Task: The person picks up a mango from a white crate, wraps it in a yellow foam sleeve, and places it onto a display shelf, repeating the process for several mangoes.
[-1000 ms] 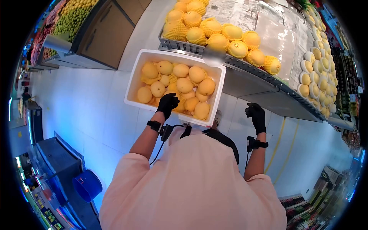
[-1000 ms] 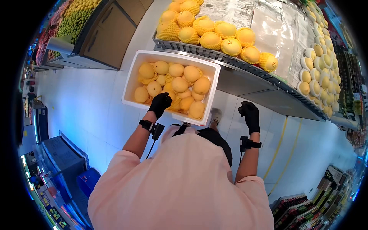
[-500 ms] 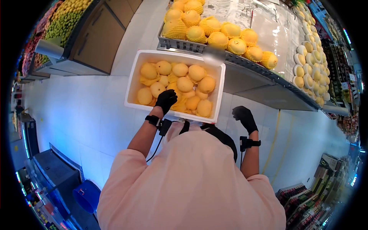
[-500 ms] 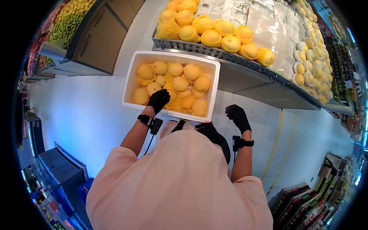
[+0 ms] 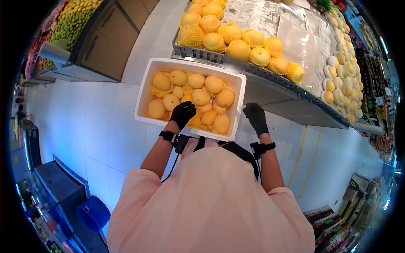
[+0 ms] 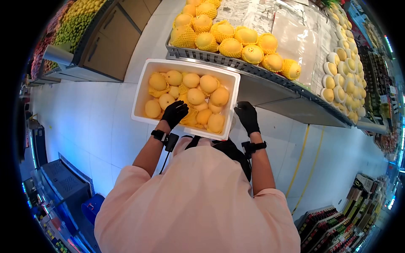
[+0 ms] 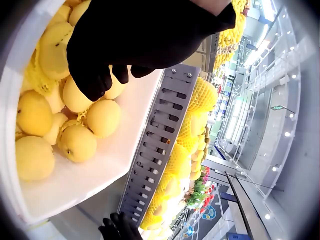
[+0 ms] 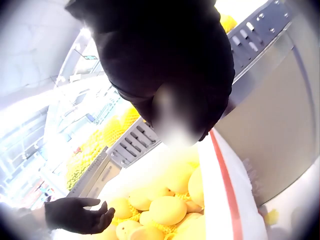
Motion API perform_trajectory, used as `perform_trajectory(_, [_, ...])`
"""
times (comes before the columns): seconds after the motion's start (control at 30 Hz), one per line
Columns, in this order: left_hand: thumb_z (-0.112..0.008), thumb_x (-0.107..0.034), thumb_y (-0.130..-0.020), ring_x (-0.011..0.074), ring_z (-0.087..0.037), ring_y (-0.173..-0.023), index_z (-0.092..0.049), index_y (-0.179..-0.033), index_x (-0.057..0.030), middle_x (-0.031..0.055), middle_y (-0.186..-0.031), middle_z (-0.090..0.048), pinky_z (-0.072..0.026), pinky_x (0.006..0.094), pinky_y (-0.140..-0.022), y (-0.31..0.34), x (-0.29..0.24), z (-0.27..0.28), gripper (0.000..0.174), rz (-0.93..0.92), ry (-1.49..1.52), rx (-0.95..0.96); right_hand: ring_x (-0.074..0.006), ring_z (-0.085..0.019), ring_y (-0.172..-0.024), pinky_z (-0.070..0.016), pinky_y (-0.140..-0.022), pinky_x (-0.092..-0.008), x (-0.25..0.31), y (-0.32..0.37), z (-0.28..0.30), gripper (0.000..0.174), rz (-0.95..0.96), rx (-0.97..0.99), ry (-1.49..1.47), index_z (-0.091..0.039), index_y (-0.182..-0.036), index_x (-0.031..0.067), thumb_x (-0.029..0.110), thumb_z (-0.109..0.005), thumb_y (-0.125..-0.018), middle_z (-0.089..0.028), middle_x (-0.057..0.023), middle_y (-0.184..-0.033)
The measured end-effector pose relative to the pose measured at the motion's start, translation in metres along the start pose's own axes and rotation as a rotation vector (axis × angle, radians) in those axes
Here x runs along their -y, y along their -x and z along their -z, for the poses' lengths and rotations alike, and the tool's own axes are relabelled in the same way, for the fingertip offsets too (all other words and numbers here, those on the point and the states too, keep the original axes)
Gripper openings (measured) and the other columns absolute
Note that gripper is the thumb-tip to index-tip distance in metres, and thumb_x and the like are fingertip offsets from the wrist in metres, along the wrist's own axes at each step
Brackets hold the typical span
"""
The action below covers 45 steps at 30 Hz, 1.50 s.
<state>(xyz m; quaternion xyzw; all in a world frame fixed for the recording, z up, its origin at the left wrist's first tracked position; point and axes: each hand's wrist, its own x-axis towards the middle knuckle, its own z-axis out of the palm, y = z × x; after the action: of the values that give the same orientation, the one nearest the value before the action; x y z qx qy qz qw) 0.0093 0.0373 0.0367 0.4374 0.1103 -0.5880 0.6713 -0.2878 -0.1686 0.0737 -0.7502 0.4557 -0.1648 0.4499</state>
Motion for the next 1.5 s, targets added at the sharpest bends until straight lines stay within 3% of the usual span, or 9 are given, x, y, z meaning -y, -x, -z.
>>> perform_trajectory(0.17, [-0.048, -0.014, -0.097, 0.0317, -0.06, -0.106, -0.049, -0.122, 0.0014, 0.0216, -0.116, -0.059, -0.0518, 0.0405, -0.093, 0.019, -0.003, 0.008, 0.03, -0.05, 0.023, -0.031, -0.0255, -0.064, -0.079, -0.0531, -0.07, -0.0353, 0.043, -0.053, -0.038, 0.049, -0.301, 0.335, -0.048, -0.059, -0.105, -0.0042, 0.034, -0.074, -0.078, -0.066, -0.0152, -0.089])
perform_trajectory(0.3, [-0.05, -0.016, -0.096, 0.0314, -0.061, -0.103, -0.053, -0.119, 0.0001, 0.0182, -0.111, -0.062, -0.0518, 0.0398, -0.09, 0.032, 0.006, 0.023, 0.028, -0.191, -0.14, 0.017, -0.036, -0.064, -0.09, -0.0532, -0.077, -0.0397, -0.029, -0.105, -0.109, 0.064, 0.224, 0.16, 0.273, -0.057, -0.106, -0.008, 0.044, -0.075, -0.073, -0.065, -0.0239, -0.098])
perform_trajectory(0.4, [-0.051, -0.011, -0.095, 0.0282, -0.061, -0.103, -0.051, -0.121, 0.0008, 0.0168, -0.111, -0.062, -0.0521, 0.0373, -0.088, 0.045, 0.007, 0.028, 0.028, -0.182, -0.119, 0.017, -0.0388, -0.063, -0.098, -0.0524, -0.083, -0.0418, 0.019, -0.114, -0.111, 0.079, -0.139, 0.143, 0.201, -0.056, -0.108, -0.0082, 0.054, -0.078, -0.065, -0.064, -0.0278, -0.102])
perform_trajectory(0.43, [-0.052, -0.003, -0.093, 0.0254, -0.061, -0.103, -0.05, -0.122, 0.0016, 0.0163, -0.111, -0.062, -0.0527, 0.0353, -0.088, 0.063, 0.003, 0.01, 0.029, -0.359, -0.685, 0.047, -0.0393, -0.063, -0.098, -0.0521, -0.082, -0.0418, 0.016, -0.122, -0.117, 0.078, -0.145, 0.137, 0.233, -0.057, -0.107, -0.0082, 0.054, -0.077, -0.065, -0.064, -0.0286, -0.103])
perform_trajectory(0.67, [-0.057, 0.003, -0.09, 0.0229, -0.061, -0.107, -0.046, -0.128, 0.0014, 0.017, -0.118, -0.061, -0.0527, 0.0328, -0.09, 0.087, 0.0, 0.018, 0.04, -0.296, -0.551, -0.074, -0.0359, -0.056, -0.113, -0.0388, -0.1, -0.0436, 0.022, -0.159, -0.145, 0.105, -0.396, 0.236, 0.475, -0.045, -0.129, -0.0025, 0.069, -0.074, -0.057, -0.061, -0.0212, -0.119])
perform_trajectory(0.73, [-0.058, 0.001, -0.089, 0.0221, -0.063, -0.104, -0.047, -0.127, 0.0018, 0.016, -0.116, -0.062, -0.0527, 0.0311, -0.089, 0.092, 0.0, 0.019, 0.04, -0.356, -0.829, -0.113, -0.0356, -0.051, -0.117, -0.0407, -0.099, -0.0446, 0.035, -0.161, -0.147, 0.103, -0.426, 0.27, 0.461, -0.045, -0.128, -0.0002, 0.068, -0.076, -0.057, -0.057, -0.0188, -0.123])
perform_trajectory(0.83, [-0.059, 0.0, -0.089, 0.0213, -0.063, -0.101, -0.047, -0.127, 0.0022, 0.015, -0.115, -0.063, -0.0528, 0.03, -0.088, 0.099, -0.009, 0.019, 0.04, -0.129, 0.055, -0.113, -0.0333, -0.048, -0.12, -0.0401, -0.098, -0.0476, 0.045, -0.161, -0.153, 0.103, -0.458, 0.304, 0.533, -0.045, -0.131, 0.0049, 0.066, -0.078, -0.055, -0.053, -0.0147, -0.128])
perform_trajectory(1.03, [-0.058, 0.0, -0.09, 0.0197, -0.063, -0.099, -0.046, -0.128, 0.0022, 0.0147, -0.115, -0.062, -0.0535, 0.0293, -0.085, 0.097, -0.004, 0.028, 0.04, -0.318, -0.644, -0.154, -0.0329, -0.051, -0.118, -0.041, -0.094, -0.0509, 0.044, -0.156, -0.155, 0.098, -0.361, 0.257, 0.687, -0.046, -0.13, 0.0091, 0.062, -0.08, -0.054, -0.054, -0.0134, -0.128])
perform_trajectory(1.5, [-0.052, 0.002, -0.093, 0.0242, -0.06, -0.105, -0.045, -0.129, 0.0013, 0.0172, -0.118, -0.059, -0.0518, 0.0329, -0.09, 0.08, -0.013, 0.048, 0.037, -0.455, -0.933, -0.114, -0.0352, -0.061, -0.103, -0.049, -0.087, -0.0442, 0.028, -0.143, -0.152, 0.083, -0.127, 0.037, 0.301, -0.053, -0.117, 0.0041, 0.048, -0.084, -0.054, -0.061, -0.0191, -0.113])
